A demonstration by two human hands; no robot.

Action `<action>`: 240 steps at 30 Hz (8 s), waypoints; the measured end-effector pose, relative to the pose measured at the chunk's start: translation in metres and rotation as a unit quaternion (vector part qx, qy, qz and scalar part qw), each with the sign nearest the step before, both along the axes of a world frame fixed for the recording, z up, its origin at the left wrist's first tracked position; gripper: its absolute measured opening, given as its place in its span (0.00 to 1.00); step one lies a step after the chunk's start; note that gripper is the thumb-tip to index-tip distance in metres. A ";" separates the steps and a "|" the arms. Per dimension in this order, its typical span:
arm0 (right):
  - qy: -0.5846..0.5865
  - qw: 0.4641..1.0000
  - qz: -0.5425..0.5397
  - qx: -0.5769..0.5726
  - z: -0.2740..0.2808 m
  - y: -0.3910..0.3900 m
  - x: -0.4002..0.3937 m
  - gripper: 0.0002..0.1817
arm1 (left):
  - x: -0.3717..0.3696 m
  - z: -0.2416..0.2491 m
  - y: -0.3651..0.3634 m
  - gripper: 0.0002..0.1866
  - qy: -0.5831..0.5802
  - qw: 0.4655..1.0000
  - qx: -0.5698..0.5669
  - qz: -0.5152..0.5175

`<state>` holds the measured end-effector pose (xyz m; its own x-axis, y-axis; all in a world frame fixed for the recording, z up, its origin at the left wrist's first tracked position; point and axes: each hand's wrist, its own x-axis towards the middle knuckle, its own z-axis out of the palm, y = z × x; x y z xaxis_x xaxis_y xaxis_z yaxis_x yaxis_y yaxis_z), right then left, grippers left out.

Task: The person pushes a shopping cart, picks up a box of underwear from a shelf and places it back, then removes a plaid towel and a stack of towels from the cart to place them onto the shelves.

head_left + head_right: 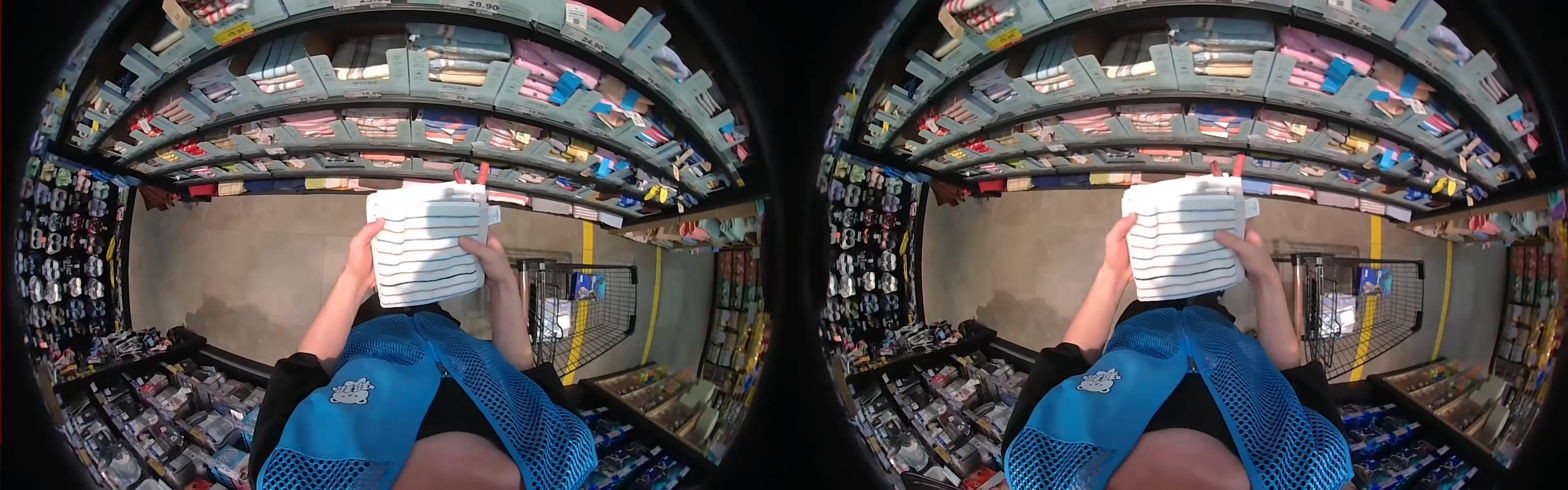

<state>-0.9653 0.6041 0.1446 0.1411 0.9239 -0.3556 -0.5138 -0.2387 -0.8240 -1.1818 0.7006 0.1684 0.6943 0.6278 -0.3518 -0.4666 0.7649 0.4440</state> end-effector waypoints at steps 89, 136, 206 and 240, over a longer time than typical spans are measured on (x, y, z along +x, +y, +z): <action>-0.268 0.954 -0.101 0.091 0.077 0.284 -0.195 0.29 | -0.171 0.006 0.311 0.36 -0.028 0.968 0.232 -0.093; -0.612 0.587 0.008 0.530 0.084 0.247 -0.291 0.08 | -0.246 -0.068 0.324 0.25 0.286 0.786 0.527 0.151; 0.051 0.998 -0.033 0.028 0.009 0.247 -0.263 0.25 | -0.239 -0.047 0.267 0.28 0.075 0.990 0.110 0.047; -0.032 0.967 -0.207 0.143 0.040 0.161 -0.148 0.15 | -0.079 0.051 0.150 0.24 0.079 0.960 0.132 0.232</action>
